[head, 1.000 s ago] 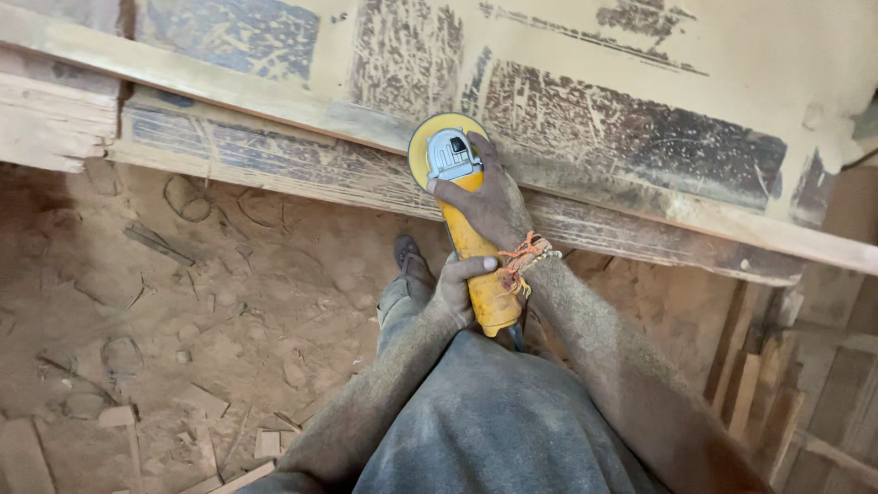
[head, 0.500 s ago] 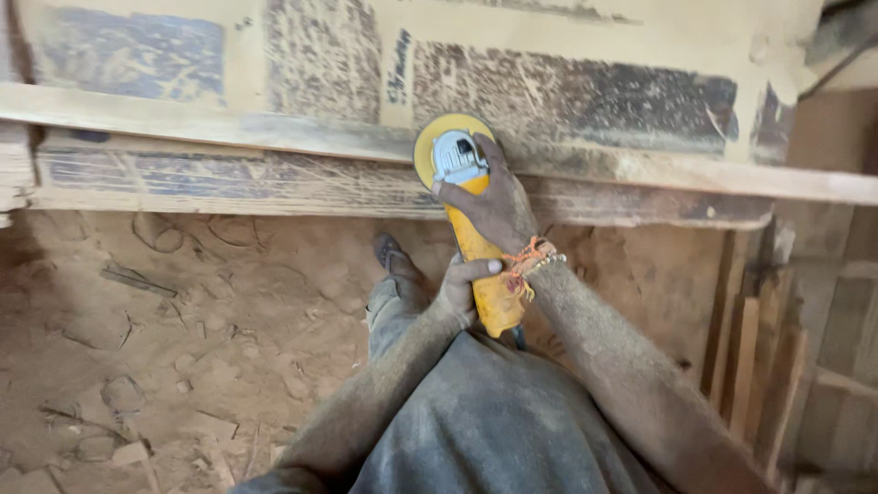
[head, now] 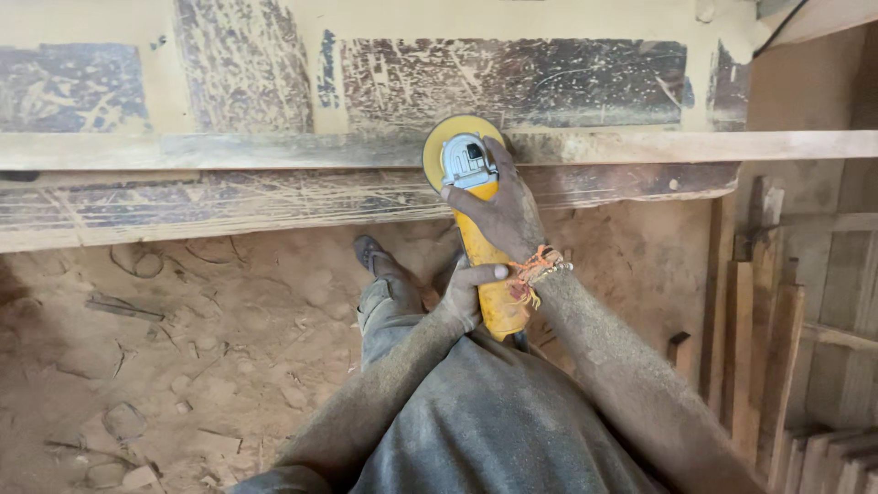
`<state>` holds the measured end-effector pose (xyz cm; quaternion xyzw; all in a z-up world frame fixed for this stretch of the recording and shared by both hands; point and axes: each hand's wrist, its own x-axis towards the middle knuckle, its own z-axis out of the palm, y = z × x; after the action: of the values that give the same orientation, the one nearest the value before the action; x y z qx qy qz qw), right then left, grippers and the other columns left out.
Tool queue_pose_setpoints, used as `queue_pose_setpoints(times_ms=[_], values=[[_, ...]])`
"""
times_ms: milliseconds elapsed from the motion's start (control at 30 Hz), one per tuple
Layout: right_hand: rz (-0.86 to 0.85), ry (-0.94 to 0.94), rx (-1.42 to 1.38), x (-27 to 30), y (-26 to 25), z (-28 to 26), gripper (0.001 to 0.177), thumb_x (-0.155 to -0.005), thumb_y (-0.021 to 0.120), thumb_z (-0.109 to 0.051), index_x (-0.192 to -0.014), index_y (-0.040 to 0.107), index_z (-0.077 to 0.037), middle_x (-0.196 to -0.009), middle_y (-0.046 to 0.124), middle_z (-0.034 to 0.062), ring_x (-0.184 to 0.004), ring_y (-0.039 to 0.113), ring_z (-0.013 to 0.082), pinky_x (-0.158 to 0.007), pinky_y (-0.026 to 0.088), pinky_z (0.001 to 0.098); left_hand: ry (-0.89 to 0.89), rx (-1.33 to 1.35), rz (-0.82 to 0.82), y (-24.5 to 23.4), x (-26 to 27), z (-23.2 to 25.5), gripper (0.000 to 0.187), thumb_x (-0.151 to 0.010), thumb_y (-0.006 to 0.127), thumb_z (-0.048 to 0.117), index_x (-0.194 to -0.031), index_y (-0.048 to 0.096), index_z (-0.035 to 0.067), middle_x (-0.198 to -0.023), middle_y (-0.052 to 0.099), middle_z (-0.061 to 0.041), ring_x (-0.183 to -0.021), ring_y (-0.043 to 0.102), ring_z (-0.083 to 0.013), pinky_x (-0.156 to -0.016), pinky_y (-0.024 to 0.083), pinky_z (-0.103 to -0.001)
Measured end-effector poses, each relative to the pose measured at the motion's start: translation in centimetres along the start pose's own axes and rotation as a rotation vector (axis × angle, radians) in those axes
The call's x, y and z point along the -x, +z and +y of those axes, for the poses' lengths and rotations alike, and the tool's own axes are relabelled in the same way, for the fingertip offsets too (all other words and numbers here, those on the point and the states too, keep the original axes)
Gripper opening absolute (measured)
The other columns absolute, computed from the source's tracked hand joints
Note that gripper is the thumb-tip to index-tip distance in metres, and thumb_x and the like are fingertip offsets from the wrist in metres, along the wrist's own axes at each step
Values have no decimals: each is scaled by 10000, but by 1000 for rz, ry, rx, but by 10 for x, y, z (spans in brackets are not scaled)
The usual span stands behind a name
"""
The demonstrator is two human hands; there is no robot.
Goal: The person uses an angle grinder to sand and smooth the surface of a long wooden beam by moving the tool across its length.
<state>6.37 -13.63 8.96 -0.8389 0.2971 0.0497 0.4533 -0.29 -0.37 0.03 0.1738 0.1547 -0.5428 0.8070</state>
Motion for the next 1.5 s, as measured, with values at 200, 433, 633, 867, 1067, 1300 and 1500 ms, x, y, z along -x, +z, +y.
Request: queue_pose_setpoints(times_ms=[200,433,633,867,1067,1300,1500], values=[[8,98,-76,3,-29,17,1015,-742,789,-479,-1542,362,-22,-1425,599,198,-1298,624,295,-1071,491,392,-33,-10,-26,12,-17,-21,546,-814,726,63,-1331,565,-4,-1143,702,-166,-993,721,-297,-891,607,-468],[101,27,-121,7,-60,47,913,-786,801,-450,-1513,432,-40,-1434,604,182,-1322,614,286,-1091,482,394,-113,-9,-37,23,-40,-51,523,-816,725,69,-1308,581,-34,-1107,712,-185,-948,726,-312,-864,614,-473],[155,-13,-75,9,-84,76,896,-811,827,-413,-1508,416,-29,-1428,583,191,-1303,597,295,-1061,478,400,-146,-65,13,24,-63,-80,513,-807,737,60,-1296,596,-7,-1130,716,-145,-997,727,-273,-914,606,-440],[183,62,-239,14,-113,103,827,-808,821,-323,-1498,455,-50,-1346,664,131,-1232,666,218,-1032,532,340,-190,-125,9,34,-86,-109,487,-816,740,58,-1272,606,-43,-1117,719,-162,-986,726,-283,-906,603,-442],[280,81,-232,14,-142,148,888,-823,834,-289,-1528,394,21,-1380,629,158,-1258,627,223,-1057,505,345,-254,-195,2,55,-110,-128,437,-799,744,81,-1190,627,-76,-997,716,-186,-795,738,-290,-712,638,-453],[366,262,-429,9,-181,187,905,-789,823,-323,-1515,385,-6,-1361,615,138,-1211,635,229,-987,558,357,-295,-365,15,77,-151,-151,343,-777,771,70,-1071,677,-81,-896,726,-181,-731,739,-272,-670,640,-406],[473,-13,-29,-2,-187,203,776,-841,857,-268,-1470,499,10,-1378,602,211,-1265,598,327,-1076,496,405,-339,-440,93,76,-161,-151,325,-758,788,83,-1037,689,-49,-837,723,-157,-680,722,-257,-593,611,-389]])
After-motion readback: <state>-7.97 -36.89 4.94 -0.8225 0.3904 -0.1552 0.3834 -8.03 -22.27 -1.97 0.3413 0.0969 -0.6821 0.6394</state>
